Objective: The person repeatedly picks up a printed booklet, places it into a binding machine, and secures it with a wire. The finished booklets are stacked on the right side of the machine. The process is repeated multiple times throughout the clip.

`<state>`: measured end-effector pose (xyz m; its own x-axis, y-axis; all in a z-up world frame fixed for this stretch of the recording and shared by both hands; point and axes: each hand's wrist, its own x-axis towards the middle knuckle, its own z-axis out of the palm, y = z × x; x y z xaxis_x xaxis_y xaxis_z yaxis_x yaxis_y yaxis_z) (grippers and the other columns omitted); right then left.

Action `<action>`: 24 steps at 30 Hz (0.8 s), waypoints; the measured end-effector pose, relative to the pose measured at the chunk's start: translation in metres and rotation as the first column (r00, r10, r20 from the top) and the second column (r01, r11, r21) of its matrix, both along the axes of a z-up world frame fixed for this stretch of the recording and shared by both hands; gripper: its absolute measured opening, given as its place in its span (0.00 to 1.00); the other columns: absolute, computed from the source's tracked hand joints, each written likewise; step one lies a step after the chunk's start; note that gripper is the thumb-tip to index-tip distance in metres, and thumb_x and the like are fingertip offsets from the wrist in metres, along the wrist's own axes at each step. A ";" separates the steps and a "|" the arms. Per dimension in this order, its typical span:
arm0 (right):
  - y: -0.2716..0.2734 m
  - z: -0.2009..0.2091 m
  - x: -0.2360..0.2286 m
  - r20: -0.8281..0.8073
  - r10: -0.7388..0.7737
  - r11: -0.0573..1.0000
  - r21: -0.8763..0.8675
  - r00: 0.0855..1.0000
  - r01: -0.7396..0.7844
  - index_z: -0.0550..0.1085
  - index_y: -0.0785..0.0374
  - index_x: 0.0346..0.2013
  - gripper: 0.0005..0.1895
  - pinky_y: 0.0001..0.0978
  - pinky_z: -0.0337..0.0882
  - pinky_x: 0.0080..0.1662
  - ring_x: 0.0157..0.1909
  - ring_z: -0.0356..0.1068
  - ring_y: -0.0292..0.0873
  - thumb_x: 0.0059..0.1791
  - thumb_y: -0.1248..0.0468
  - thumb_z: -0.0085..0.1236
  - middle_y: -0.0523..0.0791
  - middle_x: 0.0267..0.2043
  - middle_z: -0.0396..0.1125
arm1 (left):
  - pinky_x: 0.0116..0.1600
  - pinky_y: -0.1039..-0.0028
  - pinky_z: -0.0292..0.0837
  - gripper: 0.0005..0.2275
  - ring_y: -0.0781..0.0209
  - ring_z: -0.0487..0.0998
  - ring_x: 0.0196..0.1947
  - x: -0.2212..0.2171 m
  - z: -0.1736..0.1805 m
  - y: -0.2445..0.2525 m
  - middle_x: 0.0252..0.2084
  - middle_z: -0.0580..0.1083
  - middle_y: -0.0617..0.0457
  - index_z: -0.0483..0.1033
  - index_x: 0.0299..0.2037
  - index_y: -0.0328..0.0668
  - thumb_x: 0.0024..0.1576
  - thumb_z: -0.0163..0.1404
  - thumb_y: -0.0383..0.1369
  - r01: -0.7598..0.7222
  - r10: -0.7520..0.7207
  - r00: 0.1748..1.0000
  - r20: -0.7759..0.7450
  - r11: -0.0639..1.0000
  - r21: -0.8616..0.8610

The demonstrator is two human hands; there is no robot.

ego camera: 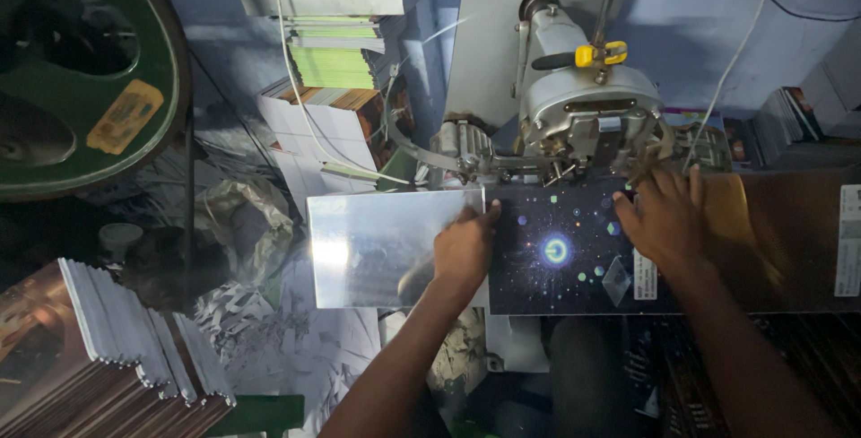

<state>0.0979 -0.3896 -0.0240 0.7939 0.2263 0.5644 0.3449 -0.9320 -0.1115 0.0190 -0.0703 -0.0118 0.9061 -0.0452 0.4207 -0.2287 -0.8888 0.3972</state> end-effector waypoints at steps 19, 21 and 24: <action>0.017 0.011 -0.004 0.050 0.140 0.990 0.009 0.989 -0.141 0.74 0.58 0.59 0.28 0.53 0.40 0.77 0.73 0.57 0.55 0.51 0.44 0.53 0.53 0.66 0.65 | 0.52 0.52 0.73 0.25 0.37 0.79 0.47 0.004 0.008 -0.038 0.53 0.73 0.35 0.68 0.66 0.69 0.56 0.54 0.39 0.120 -0.110 0.987 -0.116 0.989 0.084; 0.012 0.009 -0.001 0.043 0.142 0.990 0.014 0.989 -0.142 0.73 0.58 0.59 0.29 0.53 0.40 0.77 0.74 0.56 0.54 0.51 0.44 0.52 0.54 0.67 0.64 | 0.53 0.51 0.72 0.26 0.36 0.78 0.50 0.002 0.009 -0.038 0.57 0.70 0.31 0.68 0.67 0.70 0.56 0.54 0.37 0.137 -0.129 0.989 -0.075 0.984 0.113; 0.001 0.007 0.005 0.004 0.112 0.993 -0.028 0.994 -0.112 0.72 0.60 0.61 0.30 0.54 0.39 0.76 0.74 0.55 0.53 0.52 0.44 0.52 0.55 0.67 0.63 | 0.55 0.51 0.71 0.27 0.36 0.77 0.53 0.000 0.012 -0.039 0.61 0.67 0.29 0.66 0.68 0.73 0.56 0.53 0.37 0.152 -0.134 0.984 -0.119 0.975 0.163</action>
